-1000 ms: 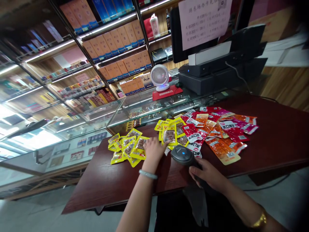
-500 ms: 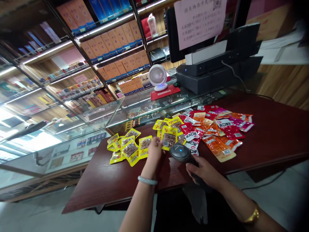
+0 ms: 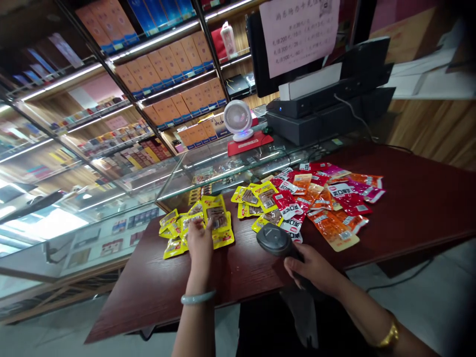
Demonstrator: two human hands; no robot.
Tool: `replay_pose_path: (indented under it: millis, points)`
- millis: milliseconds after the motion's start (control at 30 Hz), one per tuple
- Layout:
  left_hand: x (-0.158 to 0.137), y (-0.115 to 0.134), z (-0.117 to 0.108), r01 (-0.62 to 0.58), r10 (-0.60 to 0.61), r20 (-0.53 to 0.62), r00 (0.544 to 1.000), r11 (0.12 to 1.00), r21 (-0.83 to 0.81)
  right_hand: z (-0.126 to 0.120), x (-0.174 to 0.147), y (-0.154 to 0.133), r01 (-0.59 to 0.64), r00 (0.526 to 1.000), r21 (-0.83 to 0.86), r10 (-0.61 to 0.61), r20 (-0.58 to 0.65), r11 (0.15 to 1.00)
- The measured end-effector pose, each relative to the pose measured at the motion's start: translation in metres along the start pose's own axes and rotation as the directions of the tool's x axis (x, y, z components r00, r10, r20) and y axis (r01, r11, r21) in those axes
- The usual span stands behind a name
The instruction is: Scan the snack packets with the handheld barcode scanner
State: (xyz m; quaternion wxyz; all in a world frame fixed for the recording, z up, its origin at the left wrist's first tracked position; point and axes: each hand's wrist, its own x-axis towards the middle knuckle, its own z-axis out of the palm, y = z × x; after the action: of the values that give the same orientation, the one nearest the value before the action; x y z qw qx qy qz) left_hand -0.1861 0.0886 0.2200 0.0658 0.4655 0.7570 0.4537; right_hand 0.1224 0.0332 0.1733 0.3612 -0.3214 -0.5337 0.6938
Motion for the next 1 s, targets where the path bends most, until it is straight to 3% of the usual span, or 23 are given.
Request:
replay_pose_path:
  millis: [67, 133, 200, 267, 367, 433, 500, 667, 800, 1000]
  points:
    - [-0.002, 0.005, -0.001, -0.097, 0.120, -0.081, 0.989, 0.963, 0.252, 0.000, 0.000, -0.001, -0.003, 1.000, 0.004, 0.003, -0.005, 1.000]
    - [-0.014, 0.015, 0.013, -0.203, 0.192, 0.063, 0.979, 0.930, 0.307, 0.000, 0.001, 0.000, -0.007, 1.000, 0.015, 0.007, -0.013, 1.000]
    - [-0.031, 0.031, 0.036, -0.319, 0.243, 0.281, 0.928, 0.909, 0.267, 0.000, 0.001, 0.003, -0.014, 1.000, 0.049, 0.015, -0.024, 0.999]
    - [-0.046, 0.047, 0.059, -0.400, 0.262, 0.406, 0.875, 0.864, 0.306, -0.002, 0.002, 0.006, -0.025, 0.999, 0.108, 0.030, -0.046, 0.994]
    - [-0.057, 0.069, 0.081, -0.463, 0.232, 0.505, 0.831, 0.791, 0.399, -0.003, 0.003, 0.010, -0.044, 0.995, 0.183, 0.059, -0.077, 0.982]
    - [-0.056, 0.075, 0.085, -0.466, 0.200, 0.547, 0.813, 0.787, 0.405, -0.003, 0.003, 0.010, -0.053, 0.994, 0.194, 0.071, -0.084, 0.980]
    - [-0.052, 0.072, 0.080, -0.401, 0.136, 0.582, 0.801, 0.845, 0.355, -0.003, 0.003, 0.010, -0.053, 0.994, 0.187, 0.070, -0.085, 0.981]
    - [-0.044, 0.037, 0.043, -0.078, 0.004, 0.584, 0.812, 0.992, 0.101, -0.003, 0.003, 0.009, -0.063, 0.993, 0.175, 0.079, -0.087, 0.983]
    - [-0.050, 0.012, 0.018, 0.016, 0.025, 0.586, 0.810, 0.998, -0.065, -0.003, 0.003, 0.008, -0.066, 0.995, 0.166, 0.078, -0.068, 0.984]
    - [-0.067, 0.008, 0.014, 0.128, 0.042, 0.681, 0.732, 0.972, -0.197, -0.002, 0.000, 0.004, -0.005, 0.998, 0.204, 0.018, -0.059, 0.979]
